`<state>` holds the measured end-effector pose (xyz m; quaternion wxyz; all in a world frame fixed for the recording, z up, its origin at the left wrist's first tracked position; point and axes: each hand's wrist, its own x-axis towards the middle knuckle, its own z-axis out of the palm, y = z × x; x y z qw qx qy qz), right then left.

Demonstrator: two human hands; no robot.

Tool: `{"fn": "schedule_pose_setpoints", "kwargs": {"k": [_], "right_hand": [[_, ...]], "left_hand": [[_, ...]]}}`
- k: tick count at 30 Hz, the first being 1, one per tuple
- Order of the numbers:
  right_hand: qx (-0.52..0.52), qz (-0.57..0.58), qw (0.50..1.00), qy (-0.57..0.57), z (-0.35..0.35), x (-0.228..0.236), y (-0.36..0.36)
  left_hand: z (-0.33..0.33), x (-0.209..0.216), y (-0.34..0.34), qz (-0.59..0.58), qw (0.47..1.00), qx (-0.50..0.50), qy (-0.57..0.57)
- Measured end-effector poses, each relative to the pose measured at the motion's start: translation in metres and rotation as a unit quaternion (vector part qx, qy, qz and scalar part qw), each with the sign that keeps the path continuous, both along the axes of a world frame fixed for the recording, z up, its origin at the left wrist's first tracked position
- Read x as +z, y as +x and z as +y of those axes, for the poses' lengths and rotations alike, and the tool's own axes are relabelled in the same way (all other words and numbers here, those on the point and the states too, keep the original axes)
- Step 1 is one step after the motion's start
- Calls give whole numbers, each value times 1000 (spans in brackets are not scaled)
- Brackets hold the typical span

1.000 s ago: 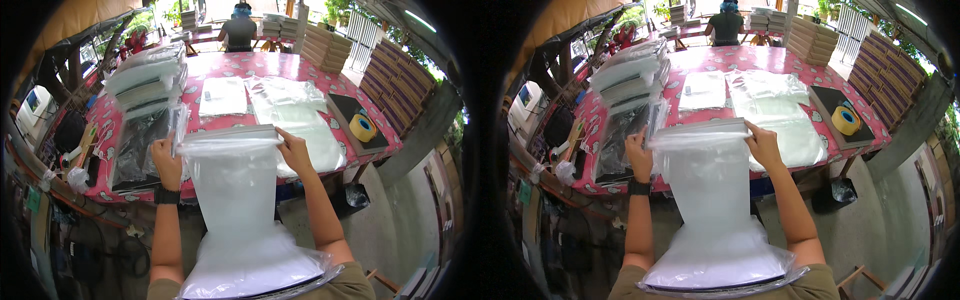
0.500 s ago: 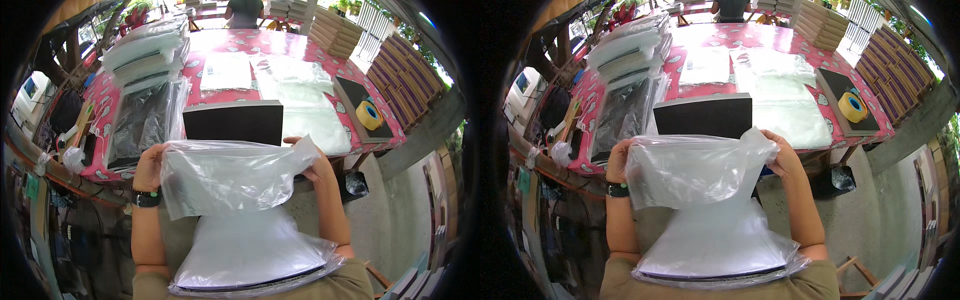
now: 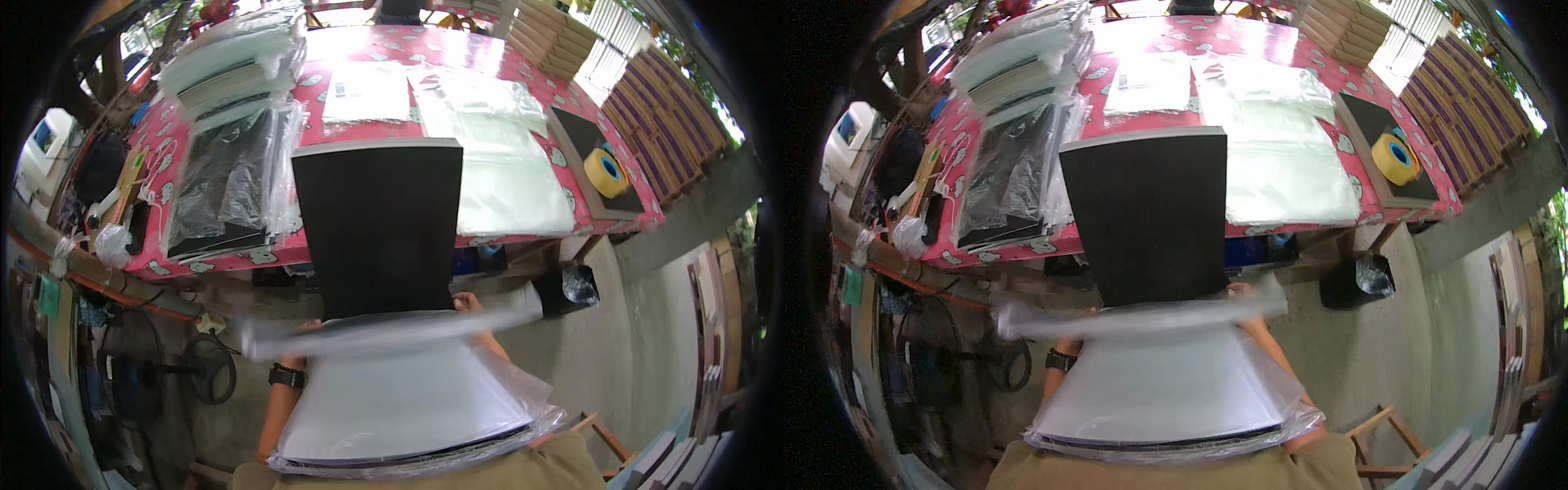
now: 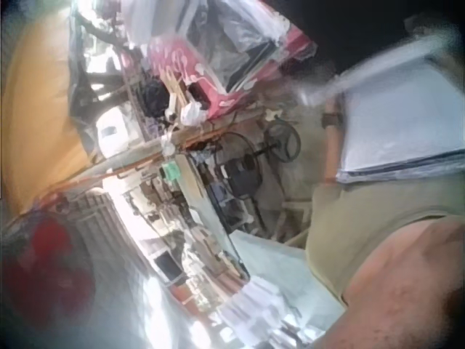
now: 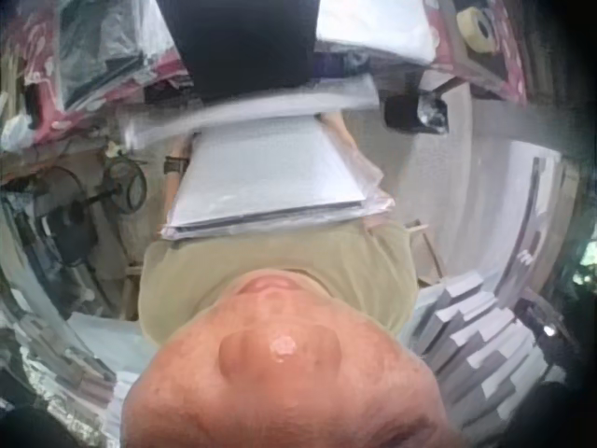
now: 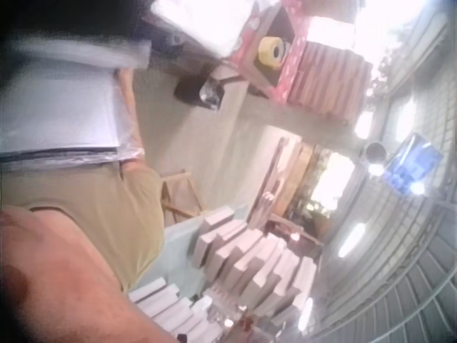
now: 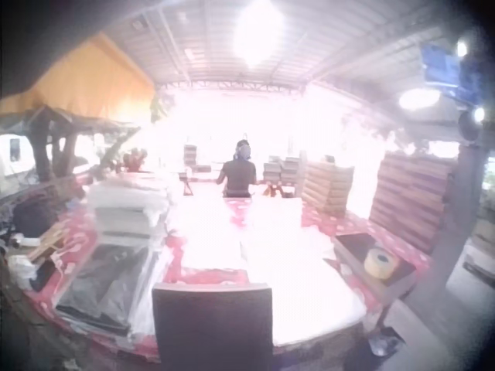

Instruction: The person places items into plastic bags and seals them. The person picks up items, slides them into clear plastic sleeves, and then stacks the packaged items.

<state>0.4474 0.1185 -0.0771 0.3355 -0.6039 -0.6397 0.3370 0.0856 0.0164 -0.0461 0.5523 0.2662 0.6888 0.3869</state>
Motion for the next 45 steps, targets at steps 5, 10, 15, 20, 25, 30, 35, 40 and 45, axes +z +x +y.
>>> {"fn": "schedule_pose_setpoints", "kwargs": {"k": [5,10,15,20,25,30,35,40,45], "right_hand": [[-60,205,975,-61,-5,25,-17],[-147,120,982,-1,6,27,-25],[-168,45,985,-7,14,-8,-31],[-132,13,991,-12,9,-30,-25],[-62,-122,990,-17,15,-28,-34],[-141,-131,981,35,32,23,-6],[584,338,737,-30,2,221,-19],[701,214,646,-213,-26,167,-46],[464,-92,863,-178,-3,30,-20]], "left_hand": [[-7,-23,7,-103,988,20,112],[6,3,28,-63,988,28,141],[1,28,23,3,987,-68,148],[-2,-16,0,78,991,-88,60],[-7,-141,-22,442,889,-98,60],[33,-50,-26,475,861,-13,182],[26,156,21,-188,841,-325,389],[38,124,45,-172,629,-731,200],[22,-4,5,22,849,-521,86]]}}
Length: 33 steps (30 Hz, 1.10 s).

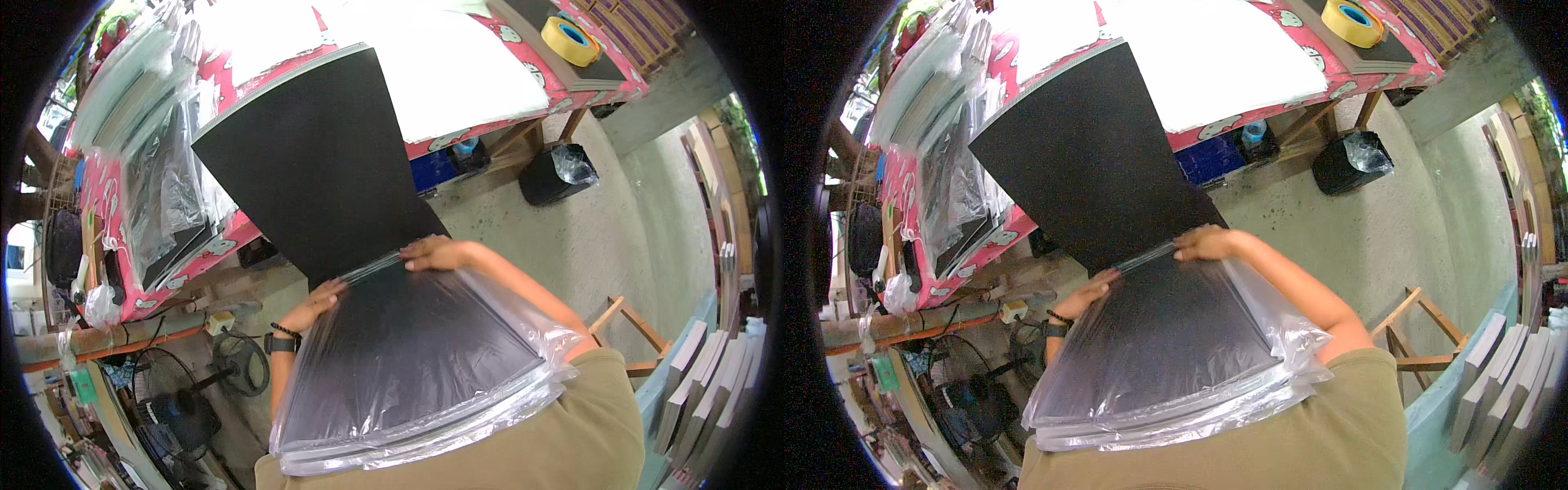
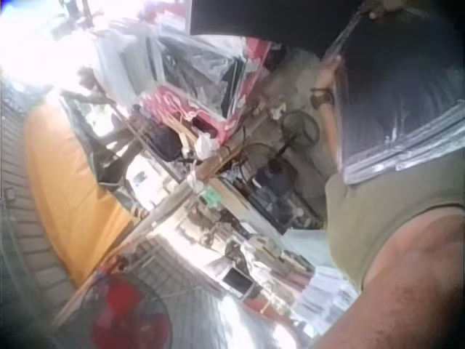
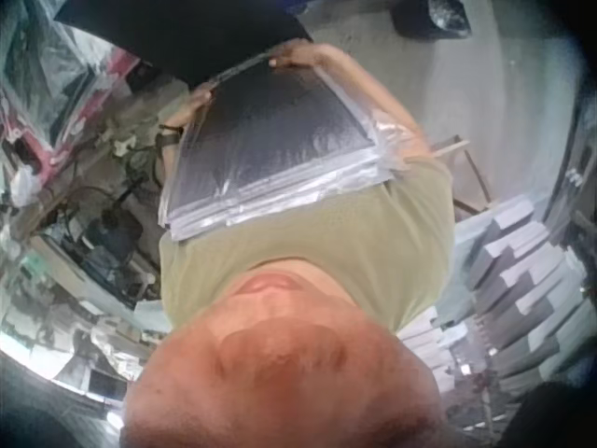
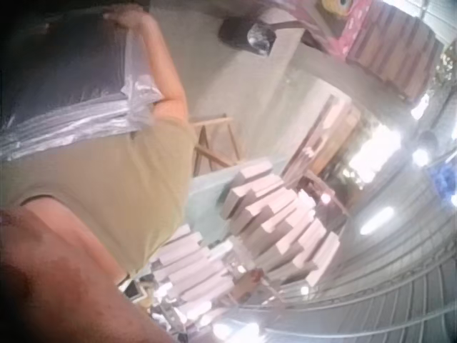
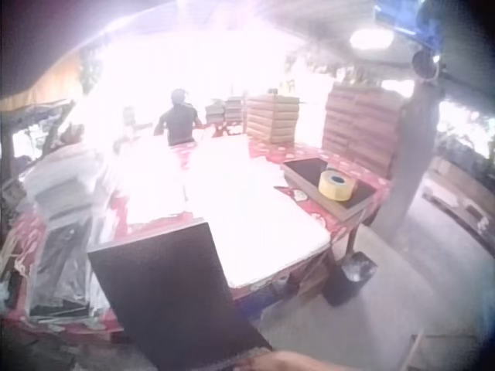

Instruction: The person places items into plastic bags and seals them. The person picks up items, slides them into clear plastic sleeves, and then stacks the packaged items.

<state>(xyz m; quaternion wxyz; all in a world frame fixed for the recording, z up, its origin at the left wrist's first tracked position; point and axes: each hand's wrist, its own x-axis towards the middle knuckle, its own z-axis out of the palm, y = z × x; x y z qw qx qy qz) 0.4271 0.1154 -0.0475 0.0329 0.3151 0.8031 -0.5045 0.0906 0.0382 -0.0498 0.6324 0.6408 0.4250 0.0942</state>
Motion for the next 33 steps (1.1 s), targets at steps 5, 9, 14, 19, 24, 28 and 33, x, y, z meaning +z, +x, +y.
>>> {"fn": "schedule_pose_setpoints", "kwargs": {"k": [5,9,14,19,24,28,33], "right_hand": [[-103,30,989,106,47,56,-3],[-443,175,847,235,102,133,1],[-338,31,873,351,158,116,11],[-431,108,847,290,181,93,29],[-457,246,852,70,173,114,39],[-490,286,822,42,169,120,60],[-612,446,643,114,174,113,77]], "left_hand": [[3,8,5,168,968,172,69],[-6,4,13,129,936,314,90],[-12,-15,6,119,928,339,94],[-10,-20,8,85,926,348,121],[-8,-7,11,141,926,338,94],[-7,-10,9,114,931,321,128],[-2,12,3,117,938,316,76]]}}
